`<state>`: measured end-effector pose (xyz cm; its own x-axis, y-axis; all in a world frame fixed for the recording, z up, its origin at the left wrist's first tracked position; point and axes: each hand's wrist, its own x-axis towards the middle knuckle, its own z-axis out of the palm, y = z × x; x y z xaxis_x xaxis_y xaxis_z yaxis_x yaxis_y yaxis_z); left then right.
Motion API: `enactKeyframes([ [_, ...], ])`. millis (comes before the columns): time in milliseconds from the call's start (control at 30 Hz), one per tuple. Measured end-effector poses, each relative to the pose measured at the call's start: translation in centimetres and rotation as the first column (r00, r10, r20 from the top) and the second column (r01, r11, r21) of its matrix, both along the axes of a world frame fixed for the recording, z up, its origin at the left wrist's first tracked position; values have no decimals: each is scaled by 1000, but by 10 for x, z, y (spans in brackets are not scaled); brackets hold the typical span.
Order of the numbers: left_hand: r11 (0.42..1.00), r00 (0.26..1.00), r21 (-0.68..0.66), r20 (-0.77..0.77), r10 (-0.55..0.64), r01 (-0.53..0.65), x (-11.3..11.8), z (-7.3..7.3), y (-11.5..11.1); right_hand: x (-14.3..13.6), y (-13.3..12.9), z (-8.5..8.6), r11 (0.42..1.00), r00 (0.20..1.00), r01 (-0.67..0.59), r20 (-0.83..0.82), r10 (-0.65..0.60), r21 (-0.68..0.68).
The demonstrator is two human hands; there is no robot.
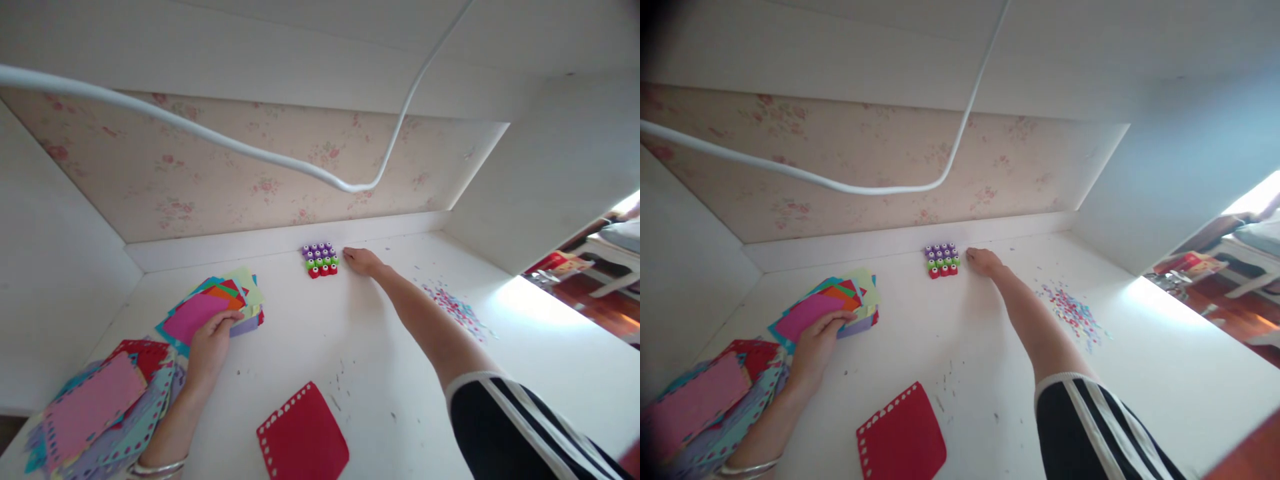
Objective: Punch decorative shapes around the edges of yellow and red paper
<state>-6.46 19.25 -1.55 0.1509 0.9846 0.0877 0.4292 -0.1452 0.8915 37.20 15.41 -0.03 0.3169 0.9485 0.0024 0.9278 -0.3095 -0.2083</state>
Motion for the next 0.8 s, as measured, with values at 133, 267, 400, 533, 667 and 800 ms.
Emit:
enactKeyframes([
  [133, 1000, 1000, -7, 15, -1, 1, 1, -2, 1, 20, -57, 4, 998, 997, 65, 51, -64, -23],
  [267, 1000, 1000, 7, -3, -5, 5, 1, -3, 1, 39, -132, 8, 989, 987, 141, 84, -137, -44],
  [400, 1000, 999, 10, -37, 0, 0, 1, -6, 2, 55, -188, 14, 986, 983, 159, 98, -154, -47],
  [533, 1000, 1000, 0, -17, 6, -6, 1, -9, 3, 74, -196, 22, 975, 967, 221, 126, -221, 12],
  [667, 1000, 1000, 7, -6, 6, -6, 0, -12, 3, 90, -161, 27, 962, 954, 270, 129, -272, 32],
  [800, 1000, 1000, 19, -5, 5, -5, -2, -11, 2, 93, -111, 21, 963, 956, 268, 114, -269, 26],
])
